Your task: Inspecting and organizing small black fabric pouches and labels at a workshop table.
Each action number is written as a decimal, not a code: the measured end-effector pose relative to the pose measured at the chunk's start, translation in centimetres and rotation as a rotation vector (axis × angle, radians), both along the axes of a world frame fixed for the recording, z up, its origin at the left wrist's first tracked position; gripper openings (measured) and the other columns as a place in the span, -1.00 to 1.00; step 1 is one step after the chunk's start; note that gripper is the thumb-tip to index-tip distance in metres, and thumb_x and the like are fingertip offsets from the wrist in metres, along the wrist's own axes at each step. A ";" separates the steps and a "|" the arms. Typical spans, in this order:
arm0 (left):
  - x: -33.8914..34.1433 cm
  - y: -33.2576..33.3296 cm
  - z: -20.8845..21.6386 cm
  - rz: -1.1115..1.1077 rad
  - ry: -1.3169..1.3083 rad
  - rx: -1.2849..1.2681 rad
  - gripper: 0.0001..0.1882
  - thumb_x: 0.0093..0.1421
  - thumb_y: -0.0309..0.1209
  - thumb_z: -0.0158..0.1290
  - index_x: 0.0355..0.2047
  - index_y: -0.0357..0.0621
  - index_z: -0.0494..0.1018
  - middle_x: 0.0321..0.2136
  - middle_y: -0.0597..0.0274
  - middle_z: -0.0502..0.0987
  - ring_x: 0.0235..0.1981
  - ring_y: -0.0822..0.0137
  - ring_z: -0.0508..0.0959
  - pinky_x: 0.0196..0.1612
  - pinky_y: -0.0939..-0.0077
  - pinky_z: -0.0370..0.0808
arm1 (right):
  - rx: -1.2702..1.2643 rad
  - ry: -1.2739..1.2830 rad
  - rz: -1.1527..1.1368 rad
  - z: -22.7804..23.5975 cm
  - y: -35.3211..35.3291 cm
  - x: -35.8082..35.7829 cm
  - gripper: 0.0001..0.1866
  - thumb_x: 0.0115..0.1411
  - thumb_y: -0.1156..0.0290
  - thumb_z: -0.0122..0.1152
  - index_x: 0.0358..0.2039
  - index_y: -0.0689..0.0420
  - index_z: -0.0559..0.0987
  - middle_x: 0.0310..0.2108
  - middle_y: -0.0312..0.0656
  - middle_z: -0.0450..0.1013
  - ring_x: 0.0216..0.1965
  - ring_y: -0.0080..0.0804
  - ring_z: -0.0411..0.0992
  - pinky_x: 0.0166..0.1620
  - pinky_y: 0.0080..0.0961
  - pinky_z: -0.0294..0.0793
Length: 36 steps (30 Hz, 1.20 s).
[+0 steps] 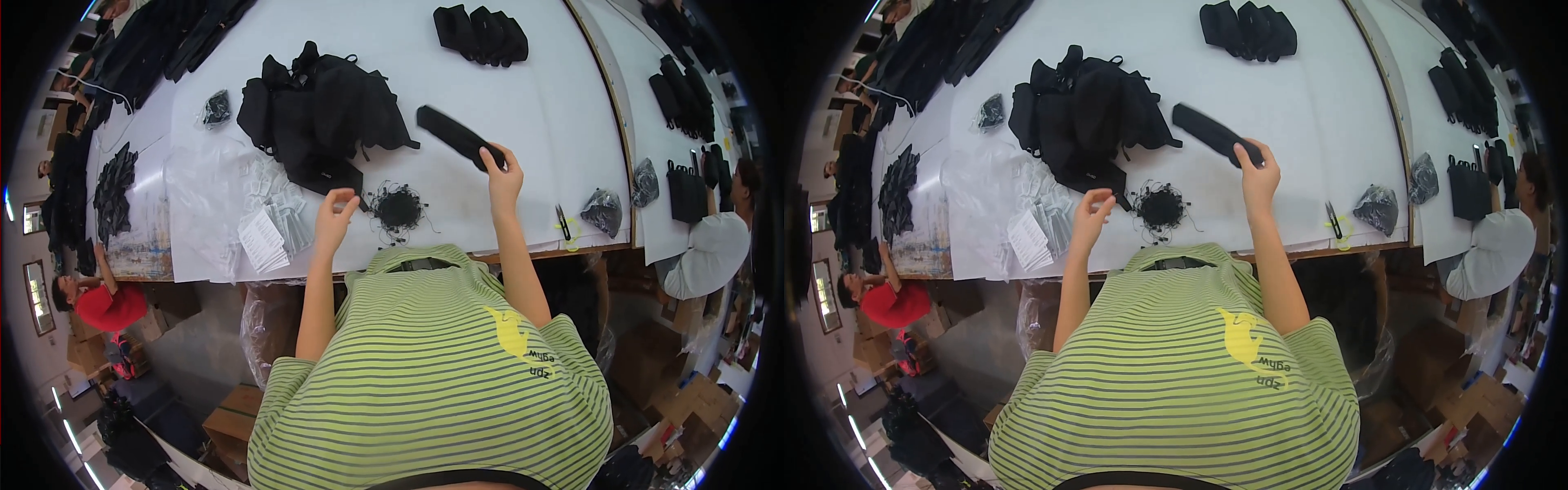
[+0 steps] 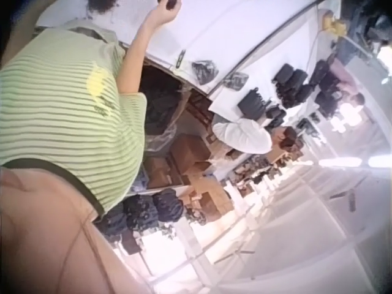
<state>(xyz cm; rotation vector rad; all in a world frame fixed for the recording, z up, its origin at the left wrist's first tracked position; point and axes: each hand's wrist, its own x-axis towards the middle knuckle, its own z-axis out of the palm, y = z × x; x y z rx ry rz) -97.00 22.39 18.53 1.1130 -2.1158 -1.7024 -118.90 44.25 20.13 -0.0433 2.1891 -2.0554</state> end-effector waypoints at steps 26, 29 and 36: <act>4.2 4.8 -9.4 -0.250 -0.222 -0.777 -0.84 0.01 -0.45 0.11 -0.43 -0.22 0.37 -0.39 0.06 0.35 -0.31 0.05 0.43 -0.29 0.24 0.38 | 0.236 -0.019 0.511 -6.5 1.9 7.1 -0.70 0.05 0.53 0.11 -0.15 0.06 0.51 -0.30 -0.24 0.44 -0.53 -0.52 0.43 -0.42 -0.62 0.39; 4.3 4.9 -9.0 -0.249 -0.172 -0.737 -0.85 0.04 -0.44 0.10 -0.43 -0.22 0.37 -0.40 0.07 0.37 -0.37 0.08 0.45 -0.35 0.26 0.38 | 0.238 0.056 0.625 -4.3 0.4 7.8 -0.71 0.08 0.55 0.08 -0.14 0.07 0.51 -0.33 -0.26 0.45 -0.55 -0.56 0.40 -0.43 -0.63 0.38; 1.4 6.5 2.2 -0.274 0.015 -0.260 -0.84 0.09 -0.46 0.08 -0.35 -0.24 0.35 -0.59 0.22 0.45 -0.59 0.40 0.44 -0.46 0.55 0.37 | 0.213 0.179 0.997 0.9 -4.5 11.0 -0.76 0.16 0.43 0.09 -0.13 0.12 0.49 -0.42 -0.26 0.46 -0.56 -0.55 0.33 -0.40 -0.58 0.37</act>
